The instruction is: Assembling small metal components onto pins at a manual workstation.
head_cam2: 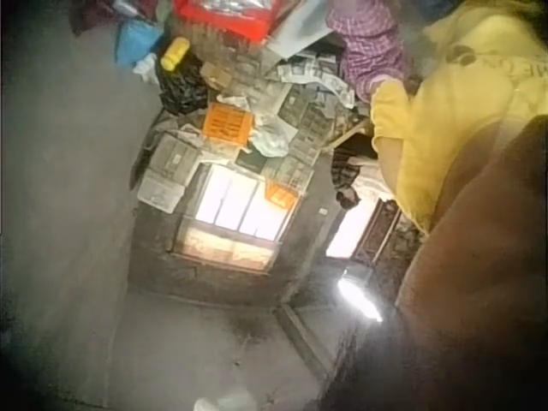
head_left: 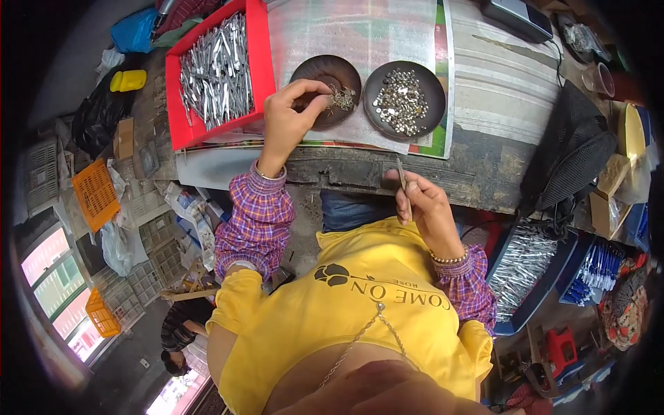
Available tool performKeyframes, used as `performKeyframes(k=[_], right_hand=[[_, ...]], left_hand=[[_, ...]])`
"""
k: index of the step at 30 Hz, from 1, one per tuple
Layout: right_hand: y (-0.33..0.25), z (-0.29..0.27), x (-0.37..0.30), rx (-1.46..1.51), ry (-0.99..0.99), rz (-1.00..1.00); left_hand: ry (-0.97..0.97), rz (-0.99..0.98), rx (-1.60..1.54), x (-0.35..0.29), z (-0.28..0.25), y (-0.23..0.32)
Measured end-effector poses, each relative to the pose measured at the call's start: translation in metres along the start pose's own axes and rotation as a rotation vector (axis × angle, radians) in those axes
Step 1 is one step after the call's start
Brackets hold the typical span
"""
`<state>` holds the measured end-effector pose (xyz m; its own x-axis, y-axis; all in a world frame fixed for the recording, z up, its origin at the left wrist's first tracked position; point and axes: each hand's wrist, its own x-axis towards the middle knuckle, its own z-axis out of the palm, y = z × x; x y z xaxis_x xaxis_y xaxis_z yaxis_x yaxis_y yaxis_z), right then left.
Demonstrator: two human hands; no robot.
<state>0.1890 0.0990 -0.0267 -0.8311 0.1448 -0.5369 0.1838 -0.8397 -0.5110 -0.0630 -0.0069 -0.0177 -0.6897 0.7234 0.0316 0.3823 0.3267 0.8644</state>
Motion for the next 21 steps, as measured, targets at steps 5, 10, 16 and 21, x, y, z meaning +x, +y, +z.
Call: performKeyframes(k=[5, 10, 16, 21], right_hand=[[0.001, -0.002, -0.001, 0.083, -0.030, 0.013], [0.001, 0.001, 0.001, 0.003, -0.001, -0.043], [0.003, 0.000, 0.002, -0.092, 0.054, -0.111], [0.005, -0.004, 0.000, -0.172, 0.088, -0.151]], left_hand=[[0.030, -0.020, -0.170, -0.004, 0.009, 0.002], [-0.156, -0.116, -0.350, -0.017, 0.016, 0.022], [-0.384, -0.195, -0.468, -0.041, 0.044, 0.039], [-0.435, -0.204, -0.498, -0.050, 0.057, 0.047]])
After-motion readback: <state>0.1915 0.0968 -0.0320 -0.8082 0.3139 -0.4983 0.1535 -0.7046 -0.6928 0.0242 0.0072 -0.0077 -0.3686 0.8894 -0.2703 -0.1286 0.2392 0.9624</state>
